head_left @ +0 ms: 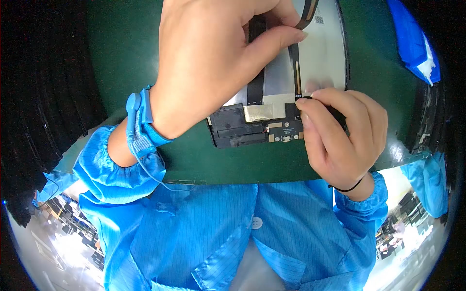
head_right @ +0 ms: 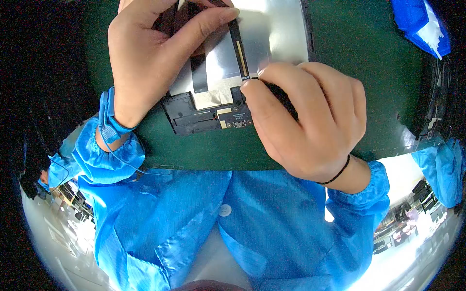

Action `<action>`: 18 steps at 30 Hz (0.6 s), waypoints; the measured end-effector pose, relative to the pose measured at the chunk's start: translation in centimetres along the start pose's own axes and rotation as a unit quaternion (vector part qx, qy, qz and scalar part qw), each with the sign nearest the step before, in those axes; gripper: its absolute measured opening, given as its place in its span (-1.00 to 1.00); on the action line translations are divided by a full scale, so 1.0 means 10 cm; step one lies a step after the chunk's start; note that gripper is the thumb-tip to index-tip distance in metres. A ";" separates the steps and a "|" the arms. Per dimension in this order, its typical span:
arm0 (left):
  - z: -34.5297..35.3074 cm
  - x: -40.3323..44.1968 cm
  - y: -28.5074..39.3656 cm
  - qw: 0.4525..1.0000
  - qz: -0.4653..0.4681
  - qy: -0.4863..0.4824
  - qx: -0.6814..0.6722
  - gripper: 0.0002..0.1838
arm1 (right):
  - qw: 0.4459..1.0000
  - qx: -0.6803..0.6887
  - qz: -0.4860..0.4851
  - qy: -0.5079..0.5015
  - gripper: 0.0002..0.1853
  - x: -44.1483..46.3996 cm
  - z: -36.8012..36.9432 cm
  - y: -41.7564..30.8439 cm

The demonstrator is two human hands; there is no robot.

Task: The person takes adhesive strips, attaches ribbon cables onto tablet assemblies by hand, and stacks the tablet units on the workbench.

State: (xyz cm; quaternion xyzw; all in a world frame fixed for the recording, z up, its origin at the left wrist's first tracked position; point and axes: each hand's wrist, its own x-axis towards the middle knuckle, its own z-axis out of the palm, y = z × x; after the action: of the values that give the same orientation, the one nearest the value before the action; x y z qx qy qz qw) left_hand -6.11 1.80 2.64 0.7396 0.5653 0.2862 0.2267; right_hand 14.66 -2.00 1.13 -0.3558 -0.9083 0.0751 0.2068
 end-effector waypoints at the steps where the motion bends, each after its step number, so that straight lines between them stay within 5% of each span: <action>1: 0.00 0.00 0.00 1.000 -0.001 -0.001 0.003 -0.87 | 1.000 0.001 0.000 0.000 -0.76 0.00 0.00 0.00; 18: -0.04 0.00 -0.03 1.000 0.006 0.000 0.008 -0.87 | 1.000 0.016 -0.001 0.003 -0.75 0.04 0.01 -0.03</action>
State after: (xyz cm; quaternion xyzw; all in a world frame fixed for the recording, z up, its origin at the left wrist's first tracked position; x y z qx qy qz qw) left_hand -6.62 1.89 2.75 0.7449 0.5630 0.2830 0.2194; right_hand 14.11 -1.95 1.29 -0.3520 -0.9067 0.0882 0.2148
